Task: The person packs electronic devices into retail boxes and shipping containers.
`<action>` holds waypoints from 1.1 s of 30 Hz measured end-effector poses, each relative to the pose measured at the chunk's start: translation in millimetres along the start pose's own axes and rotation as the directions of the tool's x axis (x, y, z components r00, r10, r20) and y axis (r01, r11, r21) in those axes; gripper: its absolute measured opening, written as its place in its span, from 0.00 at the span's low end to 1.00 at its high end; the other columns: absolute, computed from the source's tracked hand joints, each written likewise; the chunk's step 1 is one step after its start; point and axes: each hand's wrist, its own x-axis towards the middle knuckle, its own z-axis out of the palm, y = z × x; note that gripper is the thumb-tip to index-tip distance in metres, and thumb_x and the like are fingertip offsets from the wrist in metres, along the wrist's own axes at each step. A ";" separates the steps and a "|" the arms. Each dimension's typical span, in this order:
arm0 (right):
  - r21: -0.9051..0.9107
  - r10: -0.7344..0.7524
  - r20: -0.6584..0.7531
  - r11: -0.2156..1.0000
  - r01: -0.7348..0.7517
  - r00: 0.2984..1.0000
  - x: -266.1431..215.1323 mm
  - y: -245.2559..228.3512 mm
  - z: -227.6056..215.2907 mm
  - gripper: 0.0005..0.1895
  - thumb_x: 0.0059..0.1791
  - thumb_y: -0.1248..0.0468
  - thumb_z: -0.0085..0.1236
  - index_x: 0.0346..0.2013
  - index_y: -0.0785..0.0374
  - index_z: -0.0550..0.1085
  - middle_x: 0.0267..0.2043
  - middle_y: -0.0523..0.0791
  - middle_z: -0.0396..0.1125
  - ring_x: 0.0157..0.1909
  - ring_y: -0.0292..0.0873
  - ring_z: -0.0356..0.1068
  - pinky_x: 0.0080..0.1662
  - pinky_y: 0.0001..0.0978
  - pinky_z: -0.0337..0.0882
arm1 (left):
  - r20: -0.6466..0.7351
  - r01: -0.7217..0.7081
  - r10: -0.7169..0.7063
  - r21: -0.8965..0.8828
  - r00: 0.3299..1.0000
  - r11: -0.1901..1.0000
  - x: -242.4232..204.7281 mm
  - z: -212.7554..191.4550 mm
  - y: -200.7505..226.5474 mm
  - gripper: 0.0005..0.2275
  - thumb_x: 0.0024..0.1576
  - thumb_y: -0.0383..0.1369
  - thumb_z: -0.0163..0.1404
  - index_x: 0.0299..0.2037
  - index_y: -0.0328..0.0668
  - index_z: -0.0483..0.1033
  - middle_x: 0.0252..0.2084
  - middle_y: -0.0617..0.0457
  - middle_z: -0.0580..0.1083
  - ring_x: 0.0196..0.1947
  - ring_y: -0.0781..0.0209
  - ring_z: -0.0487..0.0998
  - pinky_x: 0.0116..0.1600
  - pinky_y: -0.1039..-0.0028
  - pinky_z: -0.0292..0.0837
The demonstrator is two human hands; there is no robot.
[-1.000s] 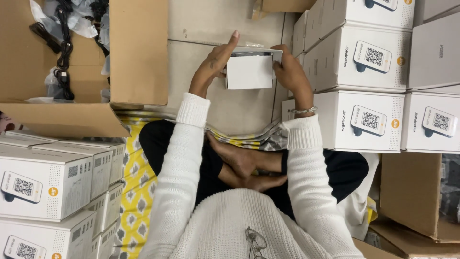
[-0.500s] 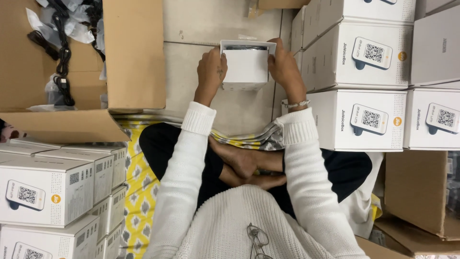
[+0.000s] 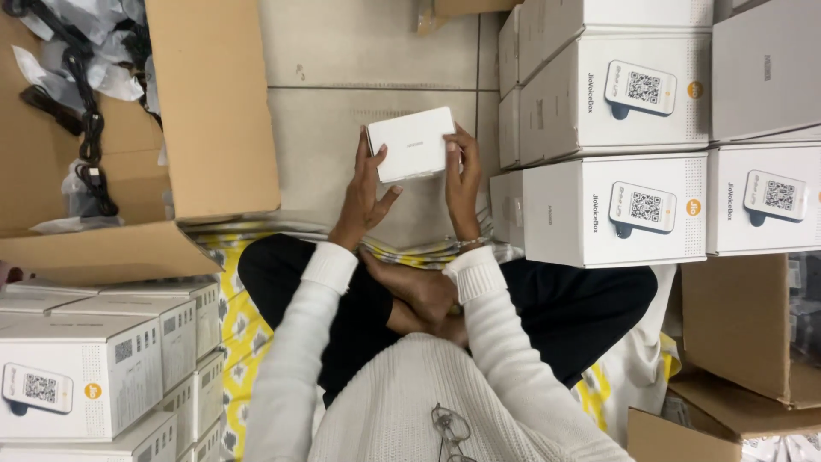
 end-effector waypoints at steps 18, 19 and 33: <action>0.333 0.640 0.511 0.469 -0.818 0.574 -89.0 -88.3 -68.1 0.47 0.47 0.38 0.45 0.74 0.59 0.50 0.70 0.51 0.56 0.69 0.51 0.57 0.59 0.48 0.63 | 0.115 0.335 -0.729 -0.928 0.675 0.164 -122.2 29.0 84.4 0.40 0.50 0.50 0.56 0.69 0.34 0.57 0.64 0.36 0.66 0.62 0.45 0.70 0.60 0.54 0.68; 0.273 0.532 0.523 0.635 -0.722 0.666 -90.2 -110.2 -80.8 0.50 0.47 0.44 0.53 0.75 0.60 0.43 0.72 0.53 0.51 0.72 0.53 0.53 0.64 0.45 0.60 | -0.072 0.236 -0.647 -0.896 0.760 0.377 -119.7 20.3 95.3 0.40 0.54 0.54 0.53 0.70 0.32 0.57 0.65 0.36 0.66 0.63 0.47 0.70 0.63 0.57 0.68; 0.640 0.369 -0.397 0.768 -0.035 0.840 -163.2 -187.8 -316.4 0.48 0.44 0.47 0.64 0.71 0.69 0.58 0.66 0.50 0.63 0.67 0.48 0.64 0.66 0.40 0.65 | -0.420 -0.263 -0.020 -0.604 0.907 0.753 115.5 93.5 389.5 0.26 0.72 0.48 0.25 0.45 0.36 0.75 0.32 0.45 0.75 0.32 0.57 0.79 0.37 0.67 0.72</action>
